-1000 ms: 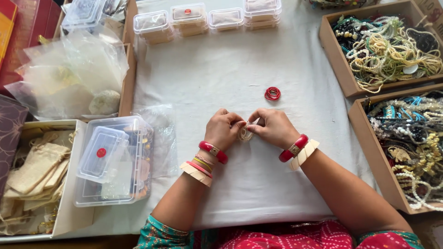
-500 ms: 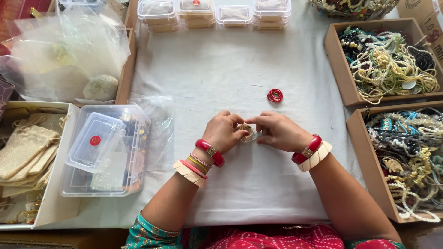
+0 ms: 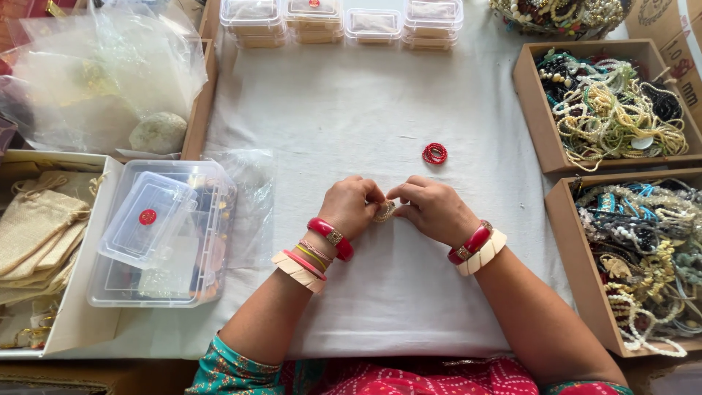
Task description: Sorting jewelry pieces and packing them into small plastic bags and boxes.
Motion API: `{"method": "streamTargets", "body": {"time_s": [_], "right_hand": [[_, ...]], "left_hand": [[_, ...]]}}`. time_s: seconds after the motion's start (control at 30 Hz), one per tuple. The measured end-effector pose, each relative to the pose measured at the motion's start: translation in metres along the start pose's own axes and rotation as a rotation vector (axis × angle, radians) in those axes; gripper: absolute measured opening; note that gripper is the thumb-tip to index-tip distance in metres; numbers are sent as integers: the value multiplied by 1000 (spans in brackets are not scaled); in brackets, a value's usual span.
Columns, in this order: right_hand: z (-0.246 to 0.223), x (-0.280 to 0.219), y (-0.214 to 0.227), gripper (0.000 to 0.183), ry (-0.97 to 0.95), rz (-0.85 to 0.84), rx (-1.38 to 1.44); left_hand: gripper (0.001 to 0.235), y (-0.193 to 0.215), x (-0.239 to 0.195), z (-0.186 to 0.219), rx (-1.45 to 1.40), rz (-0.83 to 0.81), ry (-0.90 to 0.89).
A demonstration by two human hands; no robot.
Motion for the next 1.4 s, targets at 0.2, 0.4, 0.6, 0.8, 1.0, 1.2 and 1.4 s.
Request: {"method": "streamTargets", "body": {"time_s": [0.2, 0.4, 0.6, 0.8, 1.0, 1.2, 1.4], "right_hand": [[-17, 4, 8, 38, 26, 22, -32], [-20, -2, 4, 28, 211, 103, -133], [-38, -9, -7, 23, 307, 96, -427], [-54, -18, -39, 50, 275, 1, -662], [-55, -14, -42, 95, 32, -311, -812], [0, -19, -19, 94, 39, -330, -435], [-22, -12, 18, 86, 112, -261, 49]], "left_hand": [[7, 0, 1, -1, -19, 66, -30], [14, 3, 4, 0, 8, 78, -13], [16, -2, 11, -14, -40, 83, -88], [14, -1, 15, -24, -62, 115, -110], [11, 21, 15, -30, 1, 183, -166], [13, 22, 22, -40, -114, 238, -92], [11, 40, 13, -29, -81, 244, -6]]}}
Point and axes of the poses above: each hand's wrist, its own x-axis towards the middle knuckle, its own y-axis out of the back of the hand, z = x × y, the point moved 5 cm from there along x, towards the middle knuckle, and after that the axes turned 1 degree about -z, right-handed, at the moved point
